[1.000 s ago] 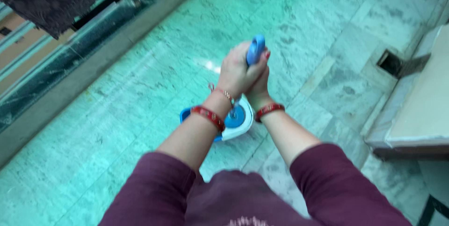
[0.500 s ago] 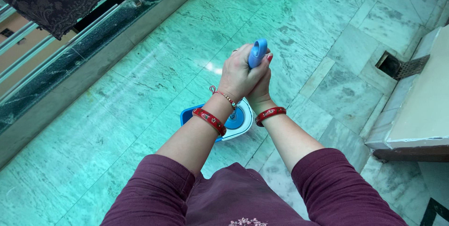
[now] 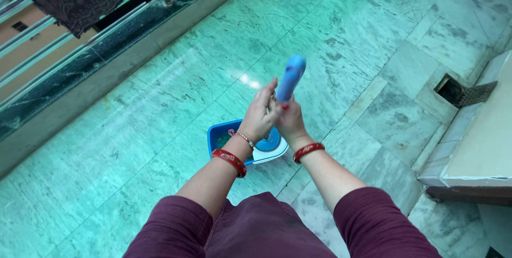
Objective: The person mops a marble floor using a string mop, repeatedly dipping the mop head into a blue bucket and spinning it to wring out excess water.
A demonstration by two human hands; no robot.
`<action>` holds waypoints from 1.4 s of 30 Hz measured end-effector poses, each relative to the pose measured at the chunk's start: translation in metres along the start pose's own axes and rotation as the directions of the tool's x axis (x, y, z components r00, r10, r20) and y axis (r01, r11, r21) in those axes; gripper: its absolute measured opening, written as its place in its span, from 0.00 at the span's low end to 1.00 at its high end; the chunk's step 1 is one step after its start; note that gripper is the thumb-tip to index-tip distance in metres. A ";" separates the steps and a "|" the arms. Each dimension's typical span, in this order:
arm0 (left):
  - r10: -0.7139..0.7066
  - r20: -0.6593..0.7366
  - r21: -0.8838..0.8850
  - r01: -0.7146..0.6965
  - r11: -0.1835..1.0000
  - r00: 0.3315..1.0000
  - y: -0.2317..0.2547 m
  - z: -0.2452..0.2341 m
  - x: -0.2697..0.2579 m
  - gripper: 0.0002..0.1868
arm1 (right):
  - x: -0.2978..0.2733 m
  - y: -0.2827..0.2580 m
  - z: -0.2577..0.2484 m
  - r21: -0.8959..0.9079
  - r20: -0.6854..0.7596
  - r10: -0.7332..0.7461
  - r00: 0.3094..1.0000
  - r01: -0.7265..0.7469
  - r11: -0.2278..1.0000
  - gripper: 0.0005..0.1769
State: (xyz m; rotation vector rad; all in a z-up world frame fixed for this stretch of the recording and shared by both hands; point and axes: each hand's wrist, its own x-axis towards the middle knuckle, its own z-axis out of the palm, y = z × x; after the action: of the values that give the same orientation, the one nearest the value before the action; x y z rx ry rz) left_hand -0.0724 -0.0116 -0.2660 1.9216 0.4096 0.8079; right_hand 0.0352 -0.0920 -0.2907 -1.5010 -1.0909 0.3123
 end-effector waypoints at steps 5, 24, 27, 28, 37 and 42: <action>-0.217 -0.045 -0.227 0.202 0.953 0.975 -0.024 -0.019 -0.014 0.39 | 0.044 -0.055 0.005 0.165 -0.102 -0.109 0.989 0.125 0.978 0.06; -0.050 -0.427 0.251 0.171 0.953 0.903 0.050 -0.144 -0.095 0.14 | 0.069 -0.304 0.112 0.448 0.112 -0.364 0.925 0.280 0.849 0.05; 0.027 -0.626 0.198 0.126 0.972 0.779 0.069 -0.212 -0.137 0.13 | 0.035 -0.242 0.171 0.477 0.272 -0.276 0.922 0.120 0.871 0.09; 0.022 -0.645 0.207 0.148 0.967 0.764 0.078 -0.233 -0.154 0.13 | 0.011 -0.215 0.197 0.464 0.307 -0.278 0.910 0.112 0.879 0.07; -0.038 -0.791 0.140 0.242 0.960 0.610 0.157 -0.371 -0.342 0.17 | -0.170 -0.145 0.386 -0.022 0.707 0.185 0.683 -0.240 0.970 0.13; 0.060 -0.840 0.278 0.333 0.901 0.539 0.183 -0.435 -0.452 0.18 | -0.258 -0.170 0.487 -0.210 0.869 0.238 0.434 -0.112 0.971 0.15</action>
State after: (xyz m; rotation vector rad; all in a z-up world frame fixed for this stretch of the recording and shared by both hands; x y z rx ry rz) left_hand -0.7093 -0.0777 -0.1353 1.6892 1.4167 1.6322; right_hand -0.5294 -0.0026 -0.3696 -1.5608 -1.8015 1.3481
